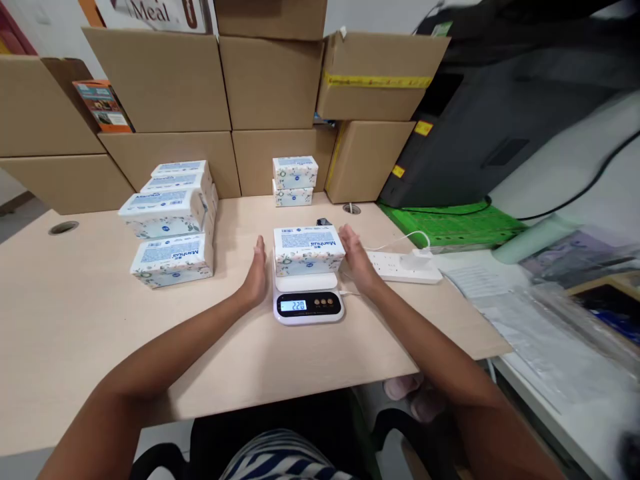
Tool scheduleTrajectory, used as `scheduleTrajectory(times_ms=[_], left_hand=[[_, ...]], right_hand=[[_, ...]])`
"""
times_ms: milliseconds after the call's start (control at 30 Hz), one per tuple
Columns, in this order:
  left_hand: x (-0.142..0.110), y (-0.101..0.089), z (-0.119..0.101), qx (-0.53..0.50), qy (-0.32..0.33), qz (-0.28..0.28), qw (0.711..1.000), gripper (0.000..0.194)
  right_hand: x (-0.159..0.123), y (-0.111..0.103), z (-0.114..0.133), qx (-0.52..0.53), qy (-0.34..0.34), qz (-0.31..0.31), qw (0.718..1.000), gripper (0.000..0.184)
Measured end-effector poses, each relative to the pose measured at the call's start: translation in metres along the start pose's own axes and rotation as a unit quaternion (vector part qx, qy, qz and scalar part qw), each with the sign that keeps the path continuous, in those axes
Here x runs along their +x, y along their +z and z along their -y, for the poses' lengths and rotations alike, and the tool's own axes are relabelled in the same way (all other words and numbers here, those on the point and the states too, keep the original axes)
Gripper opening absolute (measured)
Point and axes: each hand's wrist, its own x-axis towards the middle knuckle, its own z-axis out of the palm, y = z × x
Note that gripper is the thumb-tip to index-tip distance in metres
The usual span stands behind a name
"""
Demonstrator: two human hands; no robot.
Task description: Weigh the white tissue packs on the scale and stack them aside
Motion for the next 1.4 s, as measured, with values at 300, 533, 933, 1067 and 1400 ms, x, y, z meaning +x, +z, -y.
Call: scheduleTrajectory(times_ms=[300,533,933,1067,1400], left_hand=[[0.014,-0.006,-0.003,0.045,0.033,-0.062,0.996,0.096],[0.011,-0.006,-0.005,0.058,0.036,-0.078,0.995,0.097],[0.011,-0.007,-0.003,0.06,0.038,-0.067,0.995,0.098],[0.011,-0.007,-0.001,0.062,0.044,-0.067,0.995,0.098],[0.01,-0.007,0.0,0.068,0.05,-0.076,0.994,0.096]], right_hand=[[-0.007,-0.026,-0.027,0.052,0.03,-0.169,0.984,0.105],[-0.01,-0.023,-0.019,0.039,0.001,-0.205,0.978,0.11],[-0.016,-0.021,-0.019,0.024,-0.004,-0.19,0.981,0.106],[-0.018,-0.019,-0.017,0.025,0.0,-0.189,0.982,0.107],[-0.017,-0.02,-0.017,0.049,-0.001,-0.205,0.978,0.101]])
